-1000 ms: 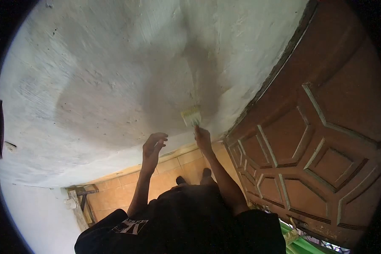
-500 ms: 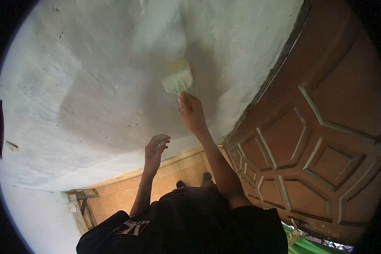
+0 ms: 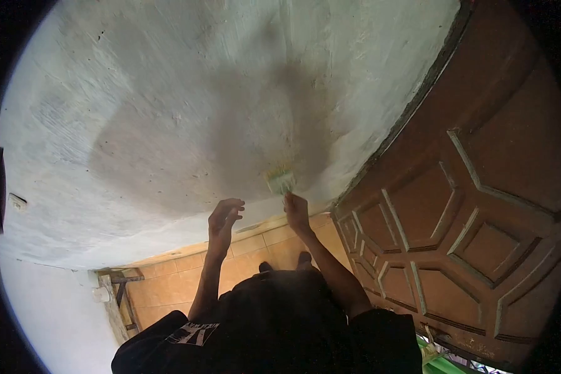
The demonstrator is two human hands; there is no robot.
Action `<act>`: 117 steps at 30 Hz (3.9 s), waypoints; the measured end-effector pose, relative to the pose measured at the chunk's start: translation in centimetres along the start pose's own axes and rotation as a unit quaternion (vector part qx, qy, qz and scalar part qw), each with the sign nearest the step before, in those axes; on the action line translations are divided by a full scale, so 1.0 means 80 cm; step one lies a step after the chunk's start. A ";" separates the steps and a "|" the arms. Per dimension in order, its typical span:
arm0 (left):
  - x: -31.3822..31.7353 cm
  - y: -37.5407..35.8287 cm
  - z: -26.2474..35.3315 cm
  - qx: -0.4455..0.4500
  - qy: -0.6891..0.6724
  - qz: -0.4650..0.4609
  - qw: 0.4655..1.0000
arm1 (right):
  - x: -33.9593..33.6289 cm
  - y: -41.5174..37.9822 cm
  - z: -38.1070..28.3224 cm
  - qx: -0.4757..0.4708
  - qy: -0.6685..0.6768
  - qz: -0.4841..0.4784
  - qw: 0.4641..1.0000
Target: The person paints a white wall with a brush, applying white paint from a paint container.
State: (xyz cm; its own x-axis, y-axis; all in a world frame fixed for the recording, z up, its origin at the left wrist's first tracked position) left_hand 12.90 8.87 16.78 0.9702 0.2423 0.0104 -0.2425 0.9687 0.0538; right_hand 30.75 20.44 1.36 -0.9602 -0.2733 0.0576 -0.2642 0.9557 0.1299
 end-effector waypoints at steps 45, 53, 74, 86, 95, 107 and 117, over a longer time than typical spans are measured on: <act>0.028 0.016 0.001 0.001 -0.007 -0.058 0.998 | -0.027 0.160 -0.457 -0.097 0.129 -0.022 0.987; 0.043 0.026 0.007 0.019 -0.023 -0.092 0.995 | -0.037 0.113 -0.404 -0.068 0.067 0.022 0.995; 0.056 0.039 0.034 0.050 0.008 -0.074 0.996 | -0.047 0.129 -0.460 -0.070 0.115 -0.003 0.991; 0.063 0.060 0.090 0.155 -0.021 -0.015 0.988 | -0.060 0.109 -0.365 -0.037 0.104 -0.004 0.994; 0.095 0.064 0.108 0.164 -0.022 0.000 0.986 | -0.044 0.165 -0.434 -0.083 0.081 -0.046 0.992; 0.113 0.067 0.098 0.150 -0.025 0.013 0.988 | -0.060 0.150 -0.401 -0.092 0.105 -0.095 0.986; 0.089 0.078 0.106 0.154 -0.018 0.018 0.988 | -0.071 0.097 -0.265 0.007 0.077 -0.064 0.995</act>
State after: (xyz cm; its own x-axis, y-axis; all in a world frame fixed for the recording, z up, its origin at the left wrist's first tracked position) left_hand 18.31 16.19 25.62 0.9620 0.2679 0.0533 -0.2690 0.8957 0.3541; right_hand 36.04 27.10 23.04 -0.8932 -0.4060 0.1934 -0.3863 0.9129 0.1321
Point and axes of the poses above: each hand's wrist, its own y-axis towards the middle knuckle, its own x-axis out of the palm, z = x × y, the point moved 1 cm from there along y, towards the middle knuckle, and after that the axes turned 3 degrees about -x, right-handed, at the moved point
